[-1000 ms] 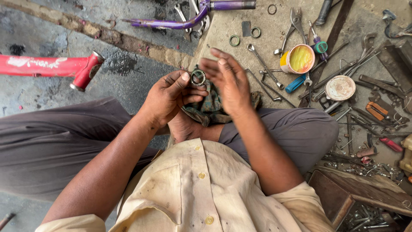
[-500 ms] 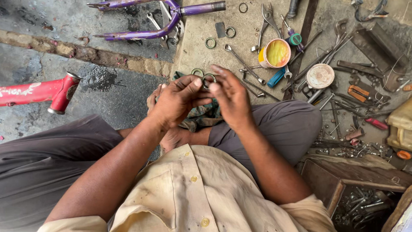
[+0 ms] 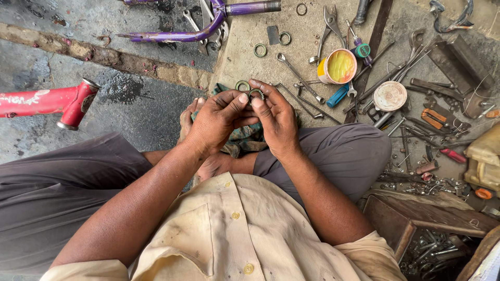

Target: The person greases and installs ball bearings into the head tube of a bicycle frame, then fits the fork through the head tube.

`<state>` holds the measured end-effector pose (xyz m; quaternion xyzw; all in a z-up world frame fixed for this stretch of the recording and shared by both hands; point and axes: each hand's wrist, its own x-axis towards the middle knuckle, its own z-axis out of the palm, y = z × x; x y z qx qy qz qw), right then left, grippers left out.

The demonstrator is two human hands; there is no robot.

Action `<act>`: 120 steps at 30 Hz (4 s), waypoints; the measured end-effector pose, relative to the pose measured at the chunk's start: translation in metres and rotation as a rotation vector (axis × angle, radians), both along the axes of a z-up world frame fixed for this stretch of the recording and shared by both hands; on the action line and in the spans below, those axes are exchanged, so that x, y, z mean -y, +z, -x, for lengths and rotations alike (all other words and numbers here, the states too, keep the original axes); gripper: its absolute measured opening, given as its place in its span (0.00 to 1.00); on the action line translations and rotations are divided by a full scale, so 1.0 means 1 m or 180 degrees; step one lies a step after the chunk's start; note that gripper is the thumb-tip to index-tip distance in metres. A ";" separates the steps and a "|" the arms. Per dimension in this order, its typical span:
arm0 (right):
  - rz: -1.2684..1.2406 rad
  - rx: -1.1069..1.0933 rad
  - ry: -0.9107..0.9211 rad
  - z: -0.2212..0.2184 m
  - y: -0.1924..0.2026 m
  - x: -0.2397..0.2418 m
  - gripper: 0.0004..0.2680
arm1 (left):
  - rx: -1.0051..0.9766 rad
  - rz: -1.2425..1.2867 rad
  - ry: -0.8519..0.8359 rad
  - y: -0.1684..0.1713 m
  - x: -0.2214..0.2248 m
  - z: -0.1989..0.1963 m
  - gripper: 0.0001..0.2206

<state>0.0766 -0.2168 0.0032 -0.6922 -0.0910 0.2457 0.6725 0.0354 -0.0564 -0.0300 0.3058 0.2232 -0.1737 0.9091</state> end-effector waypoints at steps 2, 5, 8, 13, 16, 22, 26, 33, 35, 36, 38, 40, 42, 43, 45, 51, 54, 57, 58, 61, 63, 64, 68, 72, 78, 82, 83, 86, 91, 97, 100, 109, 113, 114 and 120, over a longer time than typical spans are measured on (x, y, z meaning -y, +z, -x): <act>0.0225 0.0310 0.0025 -0.001 -0.003 0.003 0.16 | -0.0029 -0.0035 -0.0007 0.000 0.001 0.000 0.13; 0.0498 0.0004 -0.0381 -0.012 -0.007 0.013 0.17 | -0.0189 -0.0323 0.0007 0.000 -0.007 -0.005 0.14; 0.1908 0.0122 0.0013 -0.014 -0.009 0.027 0.18 | -0.0330 -0.0941 0.0094 -0.005 -0.028 -0.021 0.14; 0.3214 0.1737 0.2128 0.028 -0.036 0.031 0.30 | -0.0375 -0.2203 -0.0808 -0.035 -0.049 -0.060 0.13; 0.3244 0.1270 0.2411 0.048 -0.066 0.027 0.24 | -0.0387 -0.2768 -0.1437 -0.071 -0.028 -0.082 0.12; 0.3005 0.1301 0.2260 0.037 -0.099 0.029 0.04 | 0.0654 -0.4492 -0.2080 -0.148 0.021 -0.133 0.13; 0.3144 0.0920 0.2289 0.036 -0.088 0.019 0.07 | -0.0131 -0.4534 -0.2357 -0.152 0.025 -0.136 0.17; 0.2846 0.0814 0.1831 0.011 -0.044 0.024 0.22 | 0.0984 -0.5420 -0.1943 -0.084 -0.007 -0.058 0.19; 0.2841 0.0908 0.1525 0.000 -0.039 0.035 0.21 | 0.1260 -0.5742 -0.2595 -0.074 -0.009 -0.010 0.20; 0.2799 0.0959 0.1314 -0.011 -0.038 0.048 0.20 | 0.1955 -0.6627 -0.2023 -0.072 -0.005 0.012 0.23; 0.3073 0.0993 0.0845 -0.039 -0.043 0.076 0.18 | 0.2327 -0.6803 -0.2477 -0.079 -0.001 0.043 0.21; 0.3531 0.0590 0.0293 -0.089 -0.053 0.116 0.16 | 0.1514 -0.5164 -0.4454 -0.095 0.009 0.059 0.14; 0.4007 0.1315 -0.0100 -0.139 -0.062 0.159 0.14 | 0.2710 -0.5605 -0.3446 -0.114 0.023 0.065 0.11; 0.4074 0.1267 -0.0173 -0.159 -0.063 0.183 0.13 | 0.2706 -0.5511 -0.3638 -0.123 0.026 0.066 0.10; 0.4336 0.0968 -0.0412 -0.187 -0.061 0.226 0.14 | 0.2720 -0.5316 -0.4013 -0.136 0.033 0.065 0.09; 0.5397 -0.0018 -0.0221 -0.192 -0.048 0.306 0.34 | 0.2514 -0.5300 -0.3806 -0.134 0.023 0.063 0.10; 0.5566 -0.0348 0.0084 -0.181 -0.063 0.316 0.41 | 0.2010 -0.5076 -0.4263 -0.131 0.026 0.058 0.12; 0.5640 -0.0131 0.0174 -0.178 -0.071 0.315 0.39 | 0.2213 -0.5140 -0.4150 -0.122 0.027 0.052 0.10; 0.5669 -0.0017 0.0176 -0.179 -0.068 0.313 0.37 | 0.2210 -0.5134 -0.4076 -0.116 0.026 0.050 0.10; 0.6006 0.0389 -0.0259 -0.182 -0.051 0.297 0.36 | 0.2063 -0.5055 -0.3960 -0.101 0.022 0.048 0.10; 0.5030 0.0359 -0.0608 -0.176 -0.036 0.277 0.35 | 0.1786 -0.4933 -0.4034 -0.091 0.017 0.045 0.11; 0.4542 0.0335 -0.0774 -0.173 -0.031 0.263 0.35 | 0.1744 -0.4743 -0.3852 -0.086 0.015 0.042 0.12; 0.4040 0.0675 0.0206 -0.167 -0.032 0.195 0.36 | 0.1699 -0.4524 -0.3489 -0.066 0.010 0.023 0.14; 0.4110 0.1348 0.0725 -0.171 -0.036 0.159 0.37 | 0.1734 -0.4828 -0.3815 -0.053 0.009 0.018 0.15; 0.4291 0.0836 0.0763 -0.168 -0.034 0.148 0.36 | 0.1718 -0.4632 -0.3364 -0.053 0.000 0.027 0.14; 0.4872 0.0596 0.1024 -0.162 -0.044 0.141 0.42 | 0.1747 -0.4616 -0.3547 -0.053 0.001 0.020 0.13; 0.5077 0.0741 0.1161 -0.159 -0.051 0.138 0.42 | 0.1742 -0.4595 -0.3582 -0.053 0.003 0.018 0.14; 0.5526 0.1544 0.1328 -0.148 -0.072 0.135 0.41 | 0.1865 -0.4538 -0.3434 -0.051 0.008 0.019 0.14; 0.5735 0.1978 0.1363 -0.142 -0.081 0.133 0.39 | 0.1944 -0.4690 -0.3653 -0.053 0.019 0.023 0.13; 0.5152 0.1498 0.1129 -0.139 -0.046 0.132 0.36 | 0.2094 -0.4714 -0.3480 -0.055 0.018 0.030 0.12; 0.4959 0.1552 0.0698 -0.158 -0.029 0.149 0.39 | 0.1990 -0.4606 -0.3327 -0.058 0.010 0.027 0.13; 0.4974 0.1944 -0.0387 -0.294 -0.088 0.271 0.39 | 0.1939 -0.4772 -0.3615 -0.051 0.023 0.018 0.13; 0.5194 0.3071 -0.0307 -0.296 -0.112 0.278 0.33 | 0.1652 -0.4741 -0.3377 -0.037 0.024 0.012 0.14; 0.5240 0.3560 -0.0370 -0.292 -0.109 0.278 0.31 | 0.1595 -0.4757 -0.3297 -0.036 0.024 0.009 0.14; 0.4350 0.2087 0.1237 -0.232 -0.085 0.243 0.26 | 0.1235 -0.4262 -0.2026 -0.038 0.025 -0.020 0.10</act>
